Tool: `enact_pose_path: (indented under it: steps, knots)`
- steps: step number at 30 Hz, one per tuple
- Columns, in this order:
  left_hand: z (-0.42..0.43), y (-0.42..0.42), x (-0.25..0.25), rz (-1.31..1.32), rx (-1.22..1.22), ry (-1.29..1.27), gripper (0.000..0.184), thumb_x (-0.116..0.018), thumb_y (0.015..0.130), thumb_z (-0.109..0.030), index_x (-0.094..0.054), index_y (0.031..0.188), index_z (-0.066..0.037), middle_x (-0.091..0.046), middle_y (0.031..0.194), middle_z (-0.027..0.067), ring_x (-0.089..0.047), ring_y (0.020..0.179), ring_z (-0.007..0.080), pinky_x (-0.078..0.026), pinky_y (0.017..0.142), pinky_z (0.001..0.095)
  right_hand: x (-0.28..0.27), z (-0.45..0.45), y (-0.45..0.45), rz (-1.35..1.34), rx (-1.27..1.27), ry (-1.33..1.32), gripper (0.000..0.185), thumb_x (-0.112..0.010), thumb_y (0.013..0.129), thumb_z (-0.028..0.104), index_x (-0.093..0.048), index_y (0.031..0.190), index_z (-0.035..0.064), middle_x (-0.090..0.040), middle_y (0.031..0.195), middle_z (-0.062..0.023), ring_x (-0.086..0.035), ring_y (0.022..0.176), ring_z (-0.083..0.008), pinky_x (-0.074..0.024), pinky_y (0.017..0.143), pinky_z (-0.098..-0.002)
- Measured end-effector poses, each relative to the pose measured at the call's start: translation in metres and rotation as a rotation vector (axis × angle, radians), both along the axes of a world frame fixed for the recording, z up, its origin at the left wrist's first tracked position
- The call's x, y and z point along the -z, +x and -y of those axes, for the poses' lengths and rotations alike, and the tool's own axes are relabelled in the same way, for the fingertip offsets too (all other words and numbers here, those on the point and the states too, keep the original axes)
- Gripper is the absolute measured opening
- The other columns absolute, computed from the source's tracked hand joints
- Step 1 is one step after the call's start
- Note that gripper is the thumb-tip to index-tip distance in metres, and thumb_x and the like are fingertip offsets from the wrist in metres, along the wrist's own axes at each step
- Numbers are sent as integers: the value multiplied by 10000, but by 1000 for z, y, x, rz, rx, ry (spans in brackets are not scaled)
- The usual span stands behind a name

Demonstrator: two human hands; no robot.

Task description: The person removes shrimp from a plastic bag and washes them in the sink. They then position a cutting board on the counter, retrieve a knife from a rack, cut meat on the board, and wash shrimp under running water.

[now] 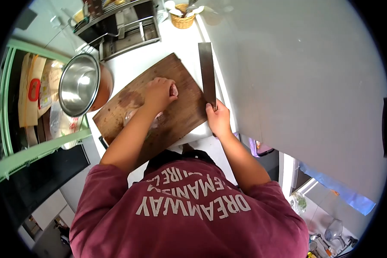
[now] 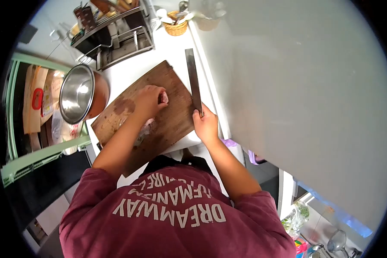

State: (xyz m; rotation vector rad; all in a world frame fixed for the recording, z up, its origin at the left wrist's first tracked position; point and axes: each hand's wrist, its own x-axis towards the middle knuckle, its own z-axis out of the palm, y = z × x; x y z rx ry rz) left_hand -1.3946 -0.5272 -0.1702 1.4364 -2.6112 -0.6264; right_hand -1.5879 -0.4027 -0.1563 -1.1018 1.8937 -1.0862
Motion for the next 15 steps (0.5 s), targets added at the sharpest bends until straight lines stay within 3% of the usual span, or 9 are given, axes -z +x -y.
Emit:
enact_pose_path:
  steps: [5, 11, 14, 15]
  knots:
    - [-23, 46, -22, -186, -85, -261, 478, -781, 702, -268, -586, 1092, -72, -609, 1033, 76, -554, 1037, 287, -433, 888, 407, 3, 1, 23, -7, -150, 15, 381, -561, 842, 85, -598, 1219, 121, -598, 608, -123, -482, 447, -136, -424, 489, -300]
    - [-101, 145, -27, -99, -538, 155, 433, -747, 746, -278, -605, 1108, -88, -585, 1052, 119, -575, 985, 312, -480, 799, 368, 1, -14, 45, -46, -330, 85, 399, -561, 829, 95, -597, 1224, 143, -591, 639, -154, -508, 478, -176, -441, 528, -320]
    - [-135, 136, -17, -208, -454, -233, 379, -758, 745, -234, -608, 1047, -61, -565, 1083, 136, -590, 954, 326, -484, 783, 391, 3, -14, 66, -82, -402, 98, 407, -566, 819, 118, -596, 1222, 157, -594, 674, -191, -579, 563, -267, -471, 596, -361]
    - [-137, 132, -14, -211, -466, -248, 355, -761, 744, -230, -619, 1030, -76, -554, 1102, 126, -587, 949, 337, -485, 781, 408, -1, -11, 75, -105, -425, 109, 406, -568, 817, 123, -597, 1220, 159, -597, 682, -197, -588, 579, -286, -475, 607, -369]
